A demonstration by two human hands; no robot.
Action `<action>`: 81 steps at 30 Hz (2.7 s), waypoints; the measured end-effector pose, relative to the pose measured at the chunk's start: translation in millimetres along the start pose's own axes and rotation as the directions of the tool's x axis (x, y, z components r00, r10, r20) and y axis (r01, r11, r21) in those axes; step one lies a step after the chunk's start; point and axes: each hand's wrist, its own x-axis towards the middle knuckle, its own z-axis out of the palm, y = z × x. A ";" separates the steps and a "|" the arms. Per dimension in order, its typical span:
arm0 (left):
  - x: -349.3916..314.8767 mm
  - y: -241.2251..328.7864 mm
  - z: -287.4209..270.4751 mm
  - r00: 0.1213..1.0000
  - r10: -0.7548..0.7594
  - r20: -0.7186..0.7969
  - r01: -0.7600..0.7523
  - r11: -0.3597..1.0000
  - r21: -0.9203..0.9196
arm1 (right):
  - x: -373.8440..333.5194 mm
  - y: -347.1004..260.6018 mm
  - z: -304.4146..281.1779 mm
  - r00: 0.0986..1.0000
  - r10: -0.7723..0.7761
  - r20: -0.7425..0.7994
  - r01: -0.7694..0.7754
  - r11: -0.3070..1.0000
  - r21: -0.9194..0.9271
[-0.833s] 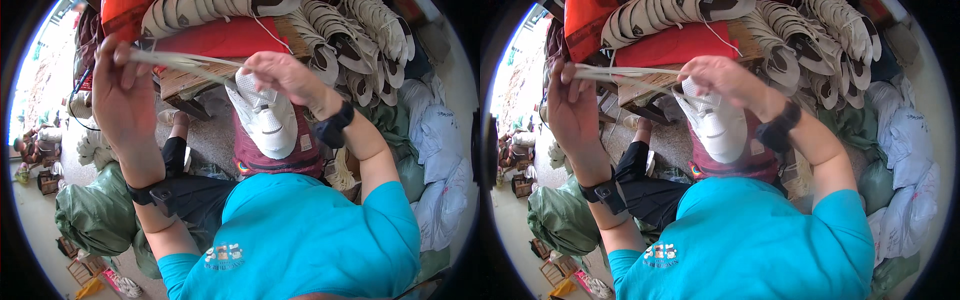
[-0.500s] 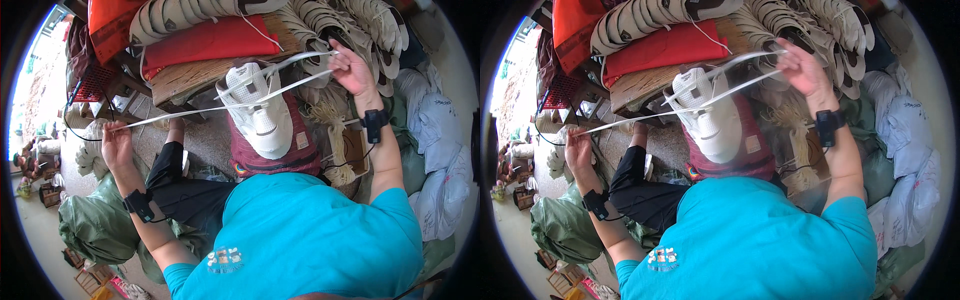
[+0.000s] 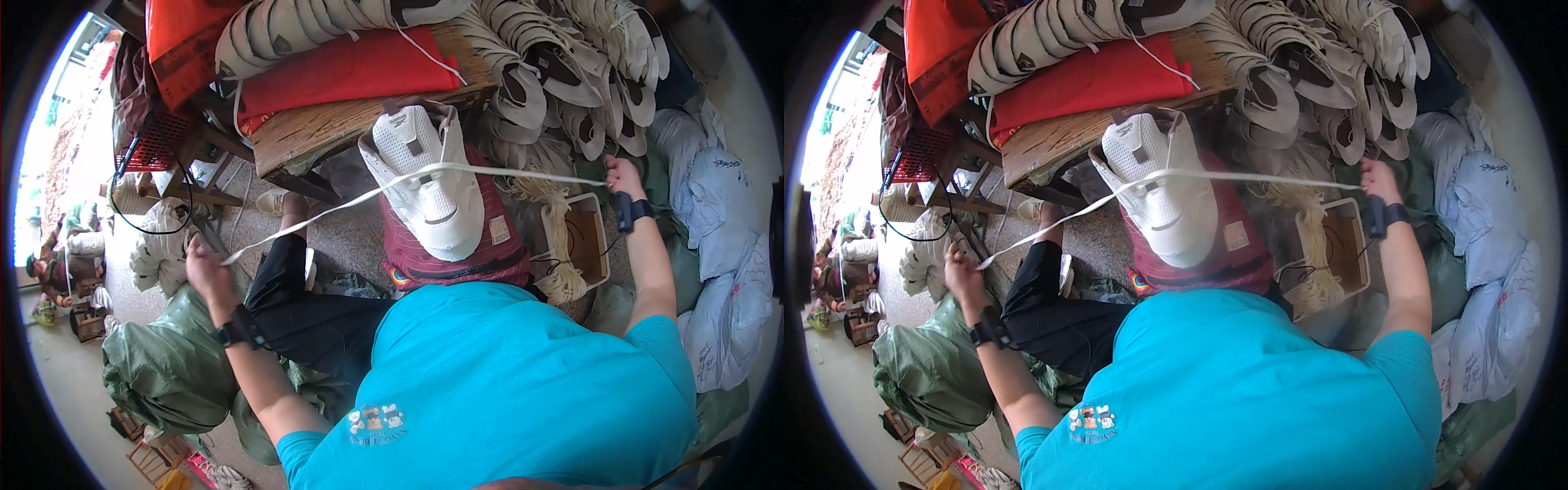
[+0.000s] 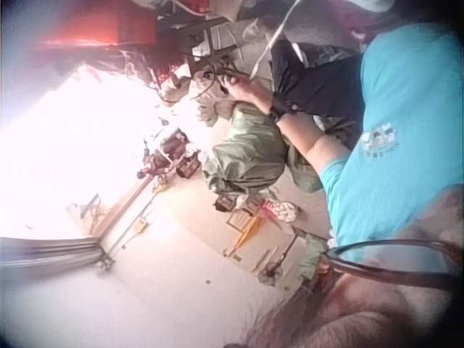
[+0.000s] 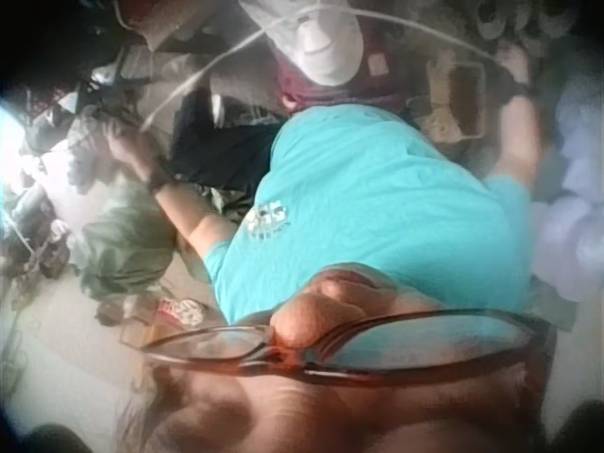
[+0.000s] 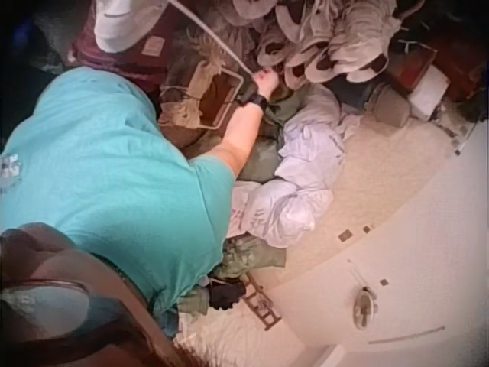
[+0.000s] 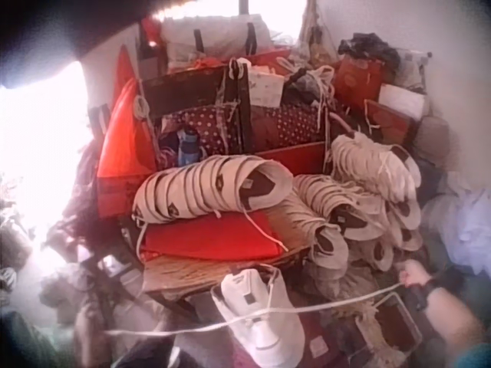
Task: The person sits on the floor and laces a white sneaker by hand. They thread the laces through the eyelets, pull them tight, and tie a knot. The person then picks up a second shoe and begins the same lacing process.
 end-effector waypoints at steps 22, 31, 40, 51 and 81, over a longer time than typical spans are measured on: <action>-252.7 -50.4 197.4 0.640 -0.286 0.713 -0.004 0.927 0.375 | -260.7 48.4 315.6 0.297 -0.362 0.884 0.932 0.313 -0.185; -259.8 -56.4 195.7 0.695 -0.221 0.684 -0.072 0.925 0.372 | -278.0 34.0 333.5 0.119 -0.254 0.960 0.954 -0.239 -0.182; -248.6 -58.8 202.1 0.631 -0.227 0.742 -0.136 0.909 0.394 | -288.6 4.3 334.9 -0.146 -0.155 0.977 0.812 -0.583 0.029; -230.1 0.9 231.3 0.155 0.139 0.978 -0.962 0.246 0.117 | -272.3 -20.5 350.7 -0.097 0.132 0.987 0.828 -0.540 0.153; -264.5 6.2 249.3 0.338 0.169 0.926 -0.576 0.815 0.061 | -303.9 -7.7 353.3 0.172 -0.396 0.902 0.876 0.481 0.044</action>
